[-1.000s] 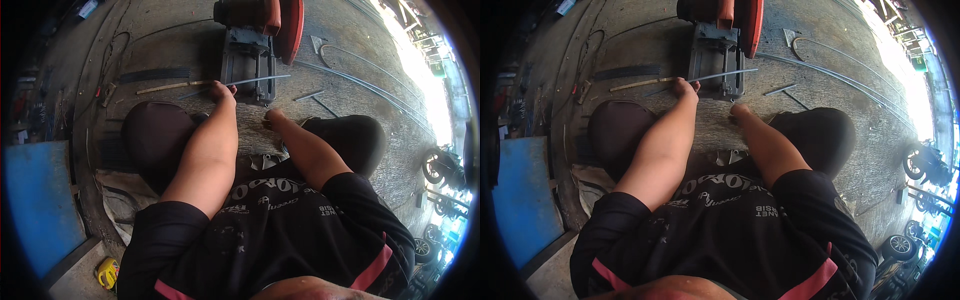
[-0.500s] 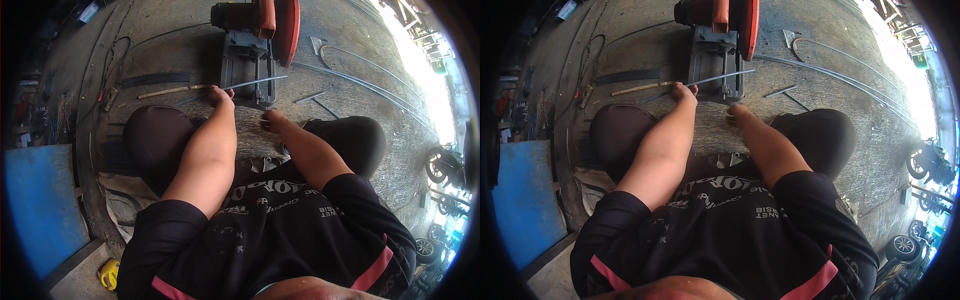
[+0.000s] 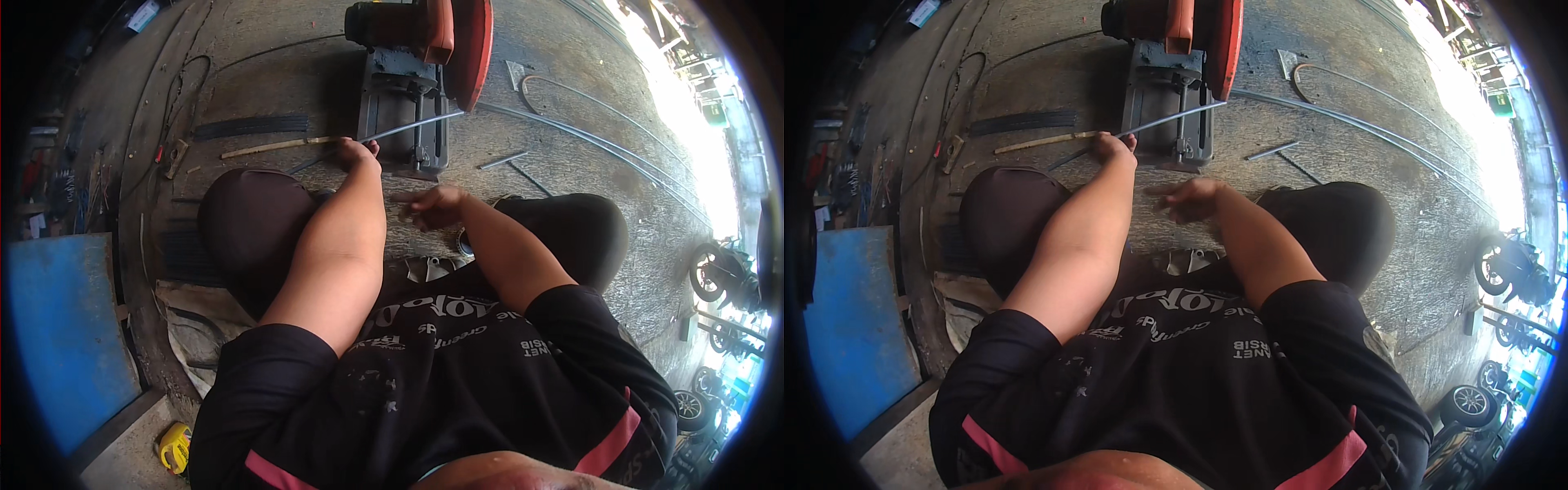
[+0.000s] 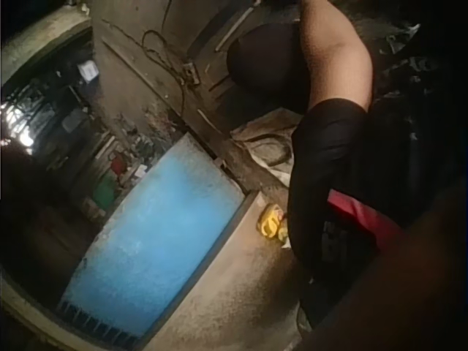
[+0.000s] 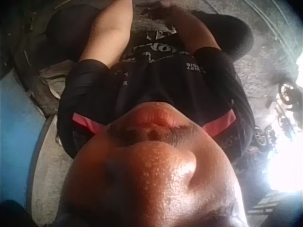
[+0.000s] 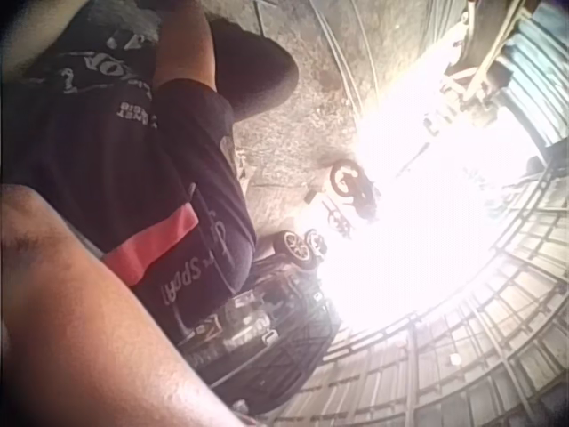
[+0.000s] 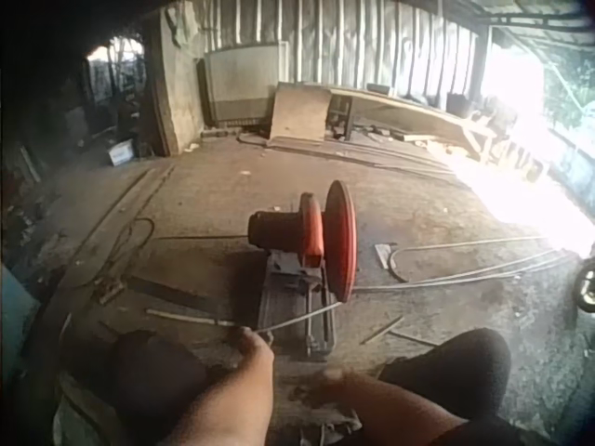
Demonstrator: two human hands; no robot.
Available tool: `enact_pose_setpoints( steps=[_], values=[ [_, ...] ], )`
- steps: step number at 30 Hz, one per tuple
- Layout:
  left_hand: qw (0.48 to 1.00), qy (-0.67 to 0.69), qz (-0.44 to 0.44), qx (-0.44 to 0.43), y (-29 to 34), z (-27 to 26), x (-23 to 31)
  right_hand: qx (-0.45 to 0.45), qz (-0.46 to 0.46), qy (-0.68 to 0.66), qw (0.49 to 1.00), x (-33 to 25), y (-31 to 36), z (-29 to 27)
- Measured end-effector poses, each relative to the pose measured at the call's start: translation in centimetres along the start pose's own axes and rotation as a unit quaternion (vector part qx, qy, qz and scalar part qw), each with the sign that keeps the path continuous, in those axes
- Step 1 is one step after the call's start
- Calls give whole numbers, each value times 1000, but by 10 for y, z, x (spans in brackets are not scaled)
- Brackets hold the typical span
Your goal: Cutting metal rods into specific lengths using a chop saw.
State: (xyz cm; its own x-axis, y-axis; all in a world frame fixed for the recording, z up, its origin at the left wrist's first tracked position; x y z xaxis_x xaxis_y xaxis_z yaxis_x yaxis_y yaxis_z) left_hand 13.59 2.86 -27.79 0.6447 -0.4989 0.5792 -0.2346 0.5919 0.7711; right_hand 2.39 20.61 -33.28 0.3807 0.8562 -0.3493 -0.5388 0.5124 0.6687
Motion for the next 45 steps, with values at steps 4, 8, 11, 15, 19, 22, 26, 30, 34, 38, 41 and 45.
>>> enact_pose_setpoints(
  steps=[4, 8, 11, 15, 19, 22, 26, 30, 34, 38, 41, 45],
  values=[
    [999, -22, -19, -13, -6, 2, -2, 25, 28, 74, 997, 4, 11, 6],
    [1000, -18, 0, -20, -6, 0, 0, 378, 125, 134, 908, 9, 9, -32],
    [1000, -20, -4, -2, -3, -1, 0, 335, -7, -54, 941, 10, -2, -42],
    [1000, -19, 2, 0, 1, 0, 1, 66, -136, -79, 985, 1, -4, -23],
    [1000, -25, -14, -6, -3, 1, -1, 386, -127, 256, 877, -10, 7, -23],
    [1000, -5, 19, -2, -5, 1, -2, 631, -247, 432, 595, -20, 6, 1],
    [1000, -17, 20, 6, -6, 2, -7, 212, 71, 709, 669, 25, -48, 14],
    [999, -47, 17, 2, -9, 1, -8, 213, 116, 748, 617, 31, -37, 12],
    [997, -71, 35, 4, -14, 2, -9, 474, -149, 617, 611, -7, 1, 40],
    [993, -108, 42, 2, -14, 5, -8, 551, -202, 493, 642, -17, 11, 65],
    [994, -100, 42, 17, -11, 3, -5, 673, -172, 302, 653, -10, 10, 36],
    [993, -102, 50, 19, -7, 0, -2, 735, -107, 92, 663, 16, -16, -42]
  ],
)
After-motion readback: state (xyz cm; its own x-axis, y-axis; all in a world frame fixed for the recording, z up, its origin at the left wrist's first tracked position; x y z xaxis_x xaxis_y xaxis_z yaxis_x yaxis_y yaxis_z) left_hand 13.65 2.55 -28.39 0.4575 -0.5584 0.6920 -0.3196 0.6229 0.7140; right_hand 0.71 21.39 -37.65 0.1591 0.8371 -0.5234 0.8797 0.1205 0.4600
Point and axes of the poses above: each hand's wrist, its own y-axis away from the middle knuckle, its own z-axis out of the palm, x = y × z, the point moved 4 cm from there along -y, towards the middle knuckle, and after that the axes turned 7 degrees about y, right-handed, at the moved point
